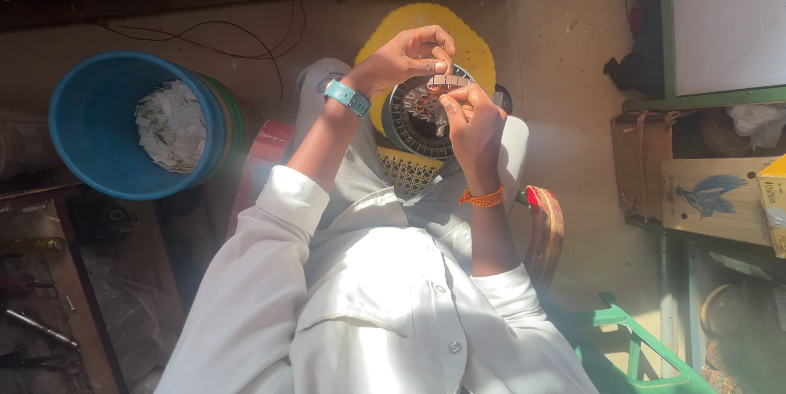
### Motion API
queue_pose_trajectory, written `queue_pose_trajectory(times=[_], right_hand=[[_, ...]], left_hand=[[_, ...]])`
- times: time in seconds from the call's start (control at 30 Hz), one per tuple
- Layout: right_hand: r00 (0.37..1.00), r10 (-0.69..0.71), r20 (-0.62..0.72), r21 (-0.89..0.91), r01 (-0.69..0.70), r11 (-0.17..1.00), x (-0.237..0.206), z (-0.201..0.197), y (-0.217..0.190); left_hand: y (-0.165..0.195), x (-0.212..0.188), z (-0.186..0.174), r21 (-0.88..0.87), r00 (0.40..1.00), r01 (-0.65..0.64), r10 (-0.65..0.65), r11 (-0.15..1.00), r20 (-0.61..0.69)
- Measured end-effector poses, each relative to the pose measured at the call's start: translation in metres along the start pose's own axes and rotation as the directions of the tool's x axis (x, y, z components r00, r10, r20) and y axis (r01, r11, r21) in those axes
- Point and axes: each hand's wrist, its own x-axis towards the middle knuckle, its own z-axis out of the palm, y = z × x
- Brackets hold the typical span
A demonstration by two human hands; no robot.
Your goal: The person sits in a chair with an electric motor armature on their lap and winds copper wire around its slots, pressing and tucking the wire coils into place by hand and rotating the armature to work around it.
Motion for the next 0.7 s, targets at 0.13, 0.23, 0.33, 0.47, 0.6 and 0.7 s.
queue_pose_trajectory(times=[0.13,0.23,0.33,0.47,0.6,0.7], right_hand=[[0.988,0.139,-0.068,-0.054,-0.143,0.988,-0.006,-0.011,0.008],[0.984,0.142,-0.109,-0.075,-0.15,0.986,-0.008,-0.022,0.01],[0.989,0.111,-0.096,-0.017,-0.113,0.993,-0.003,-0.031,0.01],[0.997,0.011,-0.071,-0.037,-0.014,0.999,0.009,-0.039,0.011],[0.996,-0.017,-0.09,-0.038,0.013,0.999,0.017,-0.04,0.013],[0.996,0.037,-0.083,-0.024,-0.039,0.999,0.015,-0.041,0.017]], left_hand=[[-0.005,-0.002,0.005,0.002,0.996,-0.019,0.019,1.0,-0.085],[-0.012,-0.005,0.014,0.029,0.979,-0.032,0.038,0.999,-0.202],[-0.017,-0.009,0.026,0.199,0.959,-0.096,0.144,0.975,-0.246],[-0.019,-0.01,0.043,0.482,0.935,-0.097,0.246,0.871,-0.257],[-0.016,-0.012,0.047,0.494,0.931,-0.045,0.217,0.868,-0.295],[-0.015,-0.016,0.045,0.332,0.9,0.166,-0.005,0.928,-0.435]])
